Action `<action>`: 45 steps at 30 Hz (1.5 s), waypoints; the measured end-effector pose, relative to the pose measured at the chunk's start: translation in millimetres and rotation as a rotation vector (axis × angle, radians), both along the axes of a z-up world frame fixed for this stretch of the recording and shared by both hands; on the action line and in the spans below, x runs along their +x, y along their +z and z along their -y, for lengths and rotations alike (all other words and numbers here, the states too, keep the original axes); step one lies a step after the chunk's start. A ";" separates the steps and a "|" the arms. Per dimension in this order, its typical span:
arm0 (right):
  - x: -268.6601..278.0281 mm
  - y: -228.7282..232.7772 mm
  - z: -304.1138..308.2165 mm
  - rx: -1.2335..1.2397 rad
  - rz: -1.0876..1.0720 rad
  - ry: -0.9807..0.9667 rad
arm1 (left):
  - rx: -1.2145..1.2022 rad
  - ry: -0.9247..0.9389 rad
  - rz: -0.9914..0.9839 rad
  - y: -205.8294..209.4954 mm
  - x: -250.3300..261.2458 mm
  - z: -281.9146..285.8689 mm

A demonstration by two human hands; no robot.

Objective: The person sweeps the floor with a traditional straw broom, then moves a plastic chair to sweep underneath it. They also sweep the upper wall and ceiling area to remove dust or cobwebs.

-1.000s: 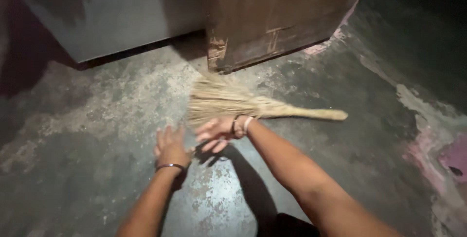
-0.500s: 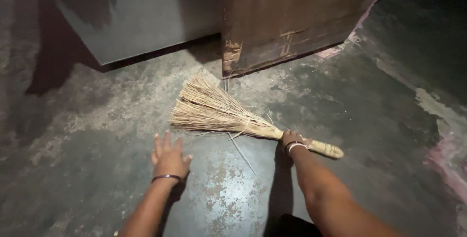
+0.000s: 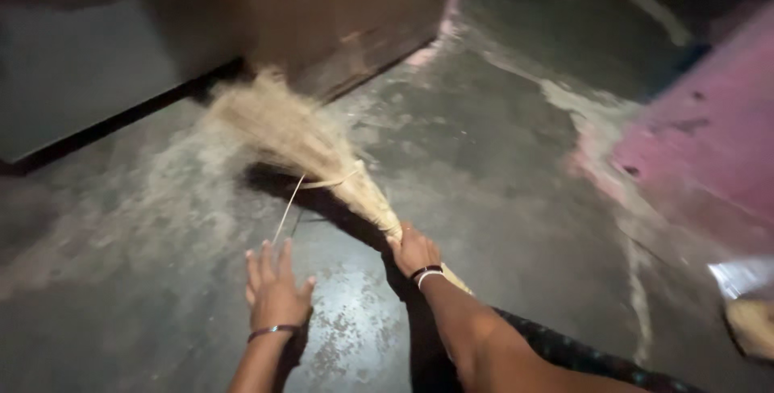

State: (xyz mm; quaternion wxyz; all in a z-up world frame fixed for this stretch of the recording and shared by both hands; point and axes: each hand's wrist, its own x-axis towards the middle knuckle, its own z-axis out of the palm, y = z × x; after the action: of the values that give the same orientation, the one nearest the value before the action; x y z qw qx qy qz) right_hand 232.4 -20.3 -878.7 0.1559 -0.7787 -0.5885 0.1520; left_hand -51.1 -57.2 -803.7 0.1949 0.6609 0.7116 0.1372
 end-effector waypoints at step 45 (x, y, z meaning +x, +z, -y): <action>361.4 138.5 -79.2 0.048 -0.082 -0.603 | 0.233 -0.310 -0.198 108.5 129.3 -22.7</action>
State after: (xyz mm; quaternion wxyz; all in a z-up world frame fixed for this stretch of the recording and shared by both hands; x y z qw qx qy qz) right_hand 593.8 59.0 -740.2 0.2358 -0.9075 -0.3276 0.1164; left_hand 78.2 -34.5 -695.2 0.0653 0.7908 0.5964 0.1215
